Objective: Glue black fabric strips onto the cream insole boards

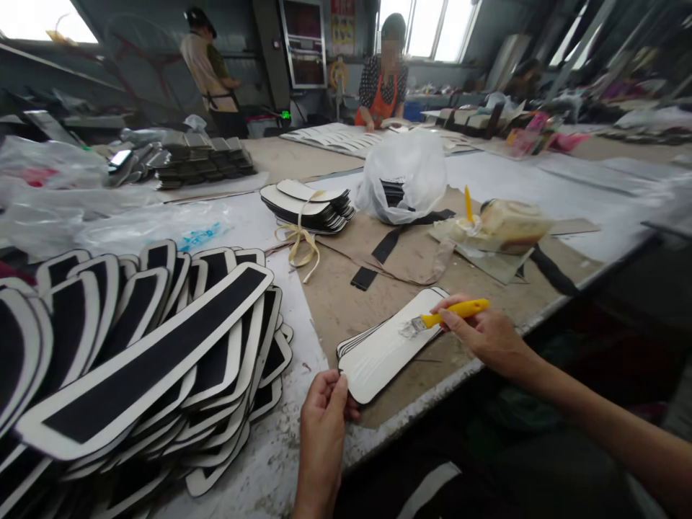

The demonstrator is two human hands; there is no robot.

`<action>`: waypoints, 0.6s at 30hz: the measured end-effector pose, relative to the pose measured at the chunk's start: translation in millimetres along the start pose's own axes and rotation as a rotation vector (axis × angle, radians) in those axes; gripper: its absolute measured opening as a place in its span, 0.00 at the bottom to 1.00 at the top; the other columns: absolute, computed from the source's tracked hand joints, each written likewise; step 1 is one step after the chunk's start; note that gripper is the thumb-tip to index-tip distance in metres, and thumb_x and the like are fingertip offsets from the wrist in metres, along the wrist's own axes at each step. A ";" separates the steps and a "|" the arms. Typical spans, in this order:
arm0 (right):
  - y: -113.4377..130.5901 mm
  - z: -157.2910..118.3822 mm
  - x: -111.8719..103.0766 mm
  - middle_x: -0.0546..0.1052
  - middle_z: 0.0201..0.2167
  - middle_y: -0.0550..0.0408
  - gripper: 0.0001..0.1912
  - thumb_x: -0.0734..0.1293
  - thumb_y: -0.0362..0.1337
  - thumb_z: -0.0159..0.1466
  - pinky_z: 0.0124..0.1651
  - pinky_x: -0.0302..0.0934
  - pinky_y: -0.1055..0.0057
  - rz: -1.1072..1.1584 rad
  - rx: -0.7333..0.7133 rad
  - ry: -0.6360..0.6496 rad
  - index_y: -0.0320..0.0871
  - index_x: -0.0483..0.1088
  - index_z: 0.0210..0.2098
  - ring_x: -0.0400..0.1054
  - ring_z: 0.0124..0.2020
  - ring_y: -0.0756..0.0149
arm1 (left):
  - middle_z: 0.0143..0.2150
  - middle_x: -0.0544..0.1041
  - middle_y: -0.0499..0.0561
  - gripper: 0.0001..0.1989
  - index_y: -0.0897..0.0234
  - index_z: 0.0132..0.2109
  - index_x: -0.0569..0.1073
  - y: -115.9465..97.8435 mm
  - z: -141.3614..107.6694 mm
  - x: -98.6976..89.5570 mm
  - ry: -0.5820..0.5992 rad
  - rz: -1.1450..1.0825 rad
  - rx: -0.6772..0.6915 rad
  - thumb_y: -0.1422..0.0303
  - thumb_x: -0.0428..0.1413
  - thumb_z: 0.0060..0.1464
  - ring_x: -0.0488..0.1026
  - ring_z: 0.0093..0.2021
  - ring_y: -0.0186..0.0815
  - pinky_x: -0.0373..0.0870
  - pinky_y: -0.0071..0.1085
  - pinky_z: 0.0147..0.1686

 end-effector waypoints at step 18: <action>24.2 -5.5 -43.4 0.76 0.37 0.51 0.07 0.59 0.35 0.65 0.45 0.66 0.69 -0.298 -0.450 -0.195 0.44 0.67 0.41 0.72 0.40 0.64 | 0.14 0.69 0.44 0.28 0.65 0.32 0.69 21.4 9.2 -11.2 -0.163 -0.034 0.028 0.47 0.65 0.31 0.62 0.14 0.28 0.58 0.22 0.14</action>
Point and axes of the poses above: each hand's wrist, its own z-axis towards the middle knuckle, its own x-axis out of the palm, y = z × x, the point moved 9 cm from there along z, towards the middle knuckle
